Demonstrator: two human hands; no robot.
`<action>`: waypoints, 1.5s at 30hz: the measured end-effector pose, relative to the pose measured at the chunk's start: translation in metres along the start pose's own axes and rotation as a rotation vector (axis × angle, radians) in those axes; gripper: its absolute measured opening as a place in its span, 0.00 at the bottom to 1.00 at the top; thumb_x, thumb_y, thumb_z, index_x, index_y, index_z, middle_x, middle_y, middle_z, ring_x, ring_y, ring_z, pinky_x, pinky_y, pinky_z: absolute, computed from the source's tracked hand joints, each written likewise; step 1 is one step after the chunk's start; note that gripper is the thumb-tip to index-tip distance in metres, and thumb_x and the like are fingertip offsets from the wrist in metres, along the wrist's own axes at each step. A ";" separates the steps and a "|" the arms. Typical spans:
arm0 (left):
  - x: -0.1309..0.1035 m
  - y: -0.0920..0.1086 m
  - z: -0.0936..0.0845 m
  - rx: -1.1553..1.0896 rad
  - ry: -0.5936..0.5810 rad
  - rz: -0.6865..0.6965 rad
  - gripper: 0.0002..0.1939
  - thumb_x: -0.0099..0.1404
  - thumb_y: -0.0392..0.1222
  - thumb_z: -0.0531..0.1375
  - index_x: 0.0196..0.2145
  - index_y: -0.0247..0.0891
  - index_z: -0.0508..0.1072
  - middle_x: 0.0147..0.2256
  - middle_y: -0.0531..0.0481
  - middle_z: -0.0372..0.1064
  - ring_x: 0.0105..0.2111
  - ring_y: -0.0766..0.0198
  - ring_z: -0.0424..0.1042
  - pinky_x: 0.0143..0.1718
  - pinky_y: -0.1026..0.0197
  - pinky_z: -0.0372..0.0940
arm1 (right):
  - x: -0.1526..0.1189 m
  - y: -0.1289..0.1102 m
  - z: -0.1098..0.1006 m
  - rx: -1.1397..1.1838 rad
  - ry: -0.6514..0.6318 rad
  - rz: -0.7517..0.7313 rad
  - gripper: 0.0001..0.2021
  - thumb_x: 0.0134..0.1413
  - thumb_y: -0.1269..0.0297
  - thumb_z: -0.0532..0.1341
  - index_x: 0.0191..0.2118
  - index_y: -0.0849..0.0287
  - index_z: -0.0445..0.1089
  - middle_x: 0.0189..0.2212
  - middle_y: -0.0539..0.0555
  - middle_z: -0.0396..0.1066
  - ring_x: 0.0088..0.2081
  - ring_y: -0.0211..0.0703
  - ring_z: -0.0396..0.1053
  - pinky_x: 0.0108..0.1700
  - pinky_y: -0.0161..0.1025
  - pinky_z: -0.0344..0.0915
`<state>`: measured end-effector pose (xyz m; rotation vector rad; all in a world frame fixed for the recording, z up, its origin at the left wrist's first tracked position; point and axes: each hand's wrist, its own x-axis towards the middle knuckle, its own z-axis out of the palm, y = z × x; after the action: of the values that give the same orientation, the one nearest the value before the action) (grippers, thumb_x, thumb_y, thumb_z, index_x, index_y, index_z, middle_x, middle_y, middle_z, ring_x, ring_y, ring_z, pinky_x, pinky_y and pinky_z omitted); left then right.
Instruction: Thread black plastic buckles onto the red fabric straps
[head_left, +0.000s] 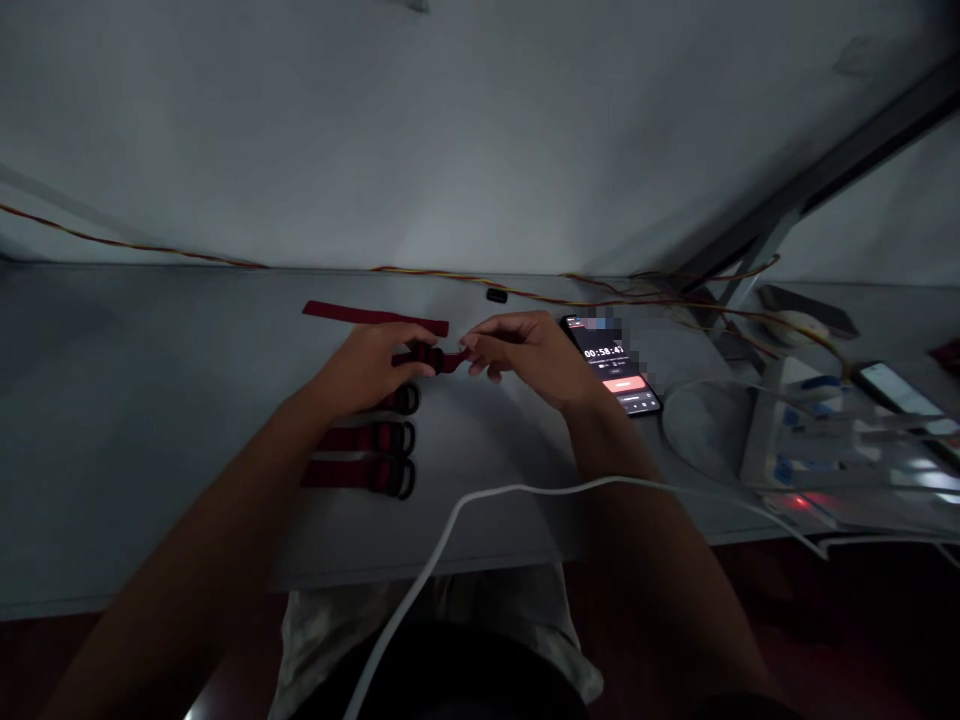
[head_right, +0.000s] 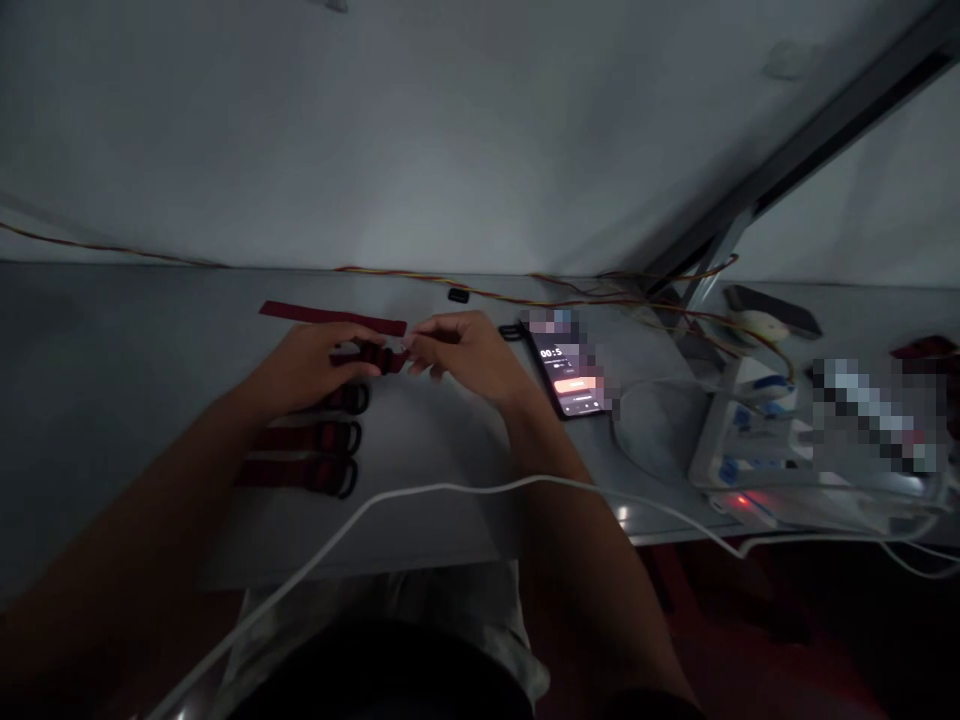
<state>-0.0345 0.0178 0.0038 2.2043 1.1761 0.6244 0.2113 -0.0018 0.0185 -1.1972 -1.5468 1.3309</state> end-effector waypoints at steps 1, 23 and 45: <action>-0.001 0.001 -0.001 -0.053 0.021 -0.016 0.20 0.65 0.54 0.69 0.52 0.47 0.81 0.50 0.48 0.81 0.48 0.52 0.78 0.50 0.55 0.70 | 0.000 0.000 0.003 0.045 -0.032 0.008 0.10 0.54 0.56 0.72 0.36 0.58 0.81 0.27 0.52 0.79 0.30 0.41 0.76 0.34 0.39 0.72; -0.001 0.004 0.005 -0.187 0.236 0.151 0.29 0.58 0.63 0.73 0.51 0.44 0.80 0.49 0.48 0.82 0.49 0.54 0.80 0.51 0.58 0.74 | 0.003 0.005 0.041 0.340 0.040 0.156 0.23 0.46 0.46 0.76 0.38 0.56 0.70 0.24 0.45 0.72 0.24 0.34 0.65 0.26 0.32 0.58; 0.001 -0.008 0.006 0.202 0.528 0.448 0.08 0.69 0.36 0.64 0.39 0.44 0.84 0.36 0.53 0.84 0.34 0.60 0.83 0.39 0.61 0.75 | 0.000 0.005 0.039 -0.086 0.016 -0.071 0.21 0.62 0.43 0.65 0.34 0.59 0.75 0.22 0.47 0.68 0.20 0.31 0.60 0.23 0.32 0.55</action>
<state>-0.0348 0.0207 -0.0063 2.5895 1.0112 1.3938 0.1756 -0.0127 0.0073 -1.1912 -1.6339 1.2173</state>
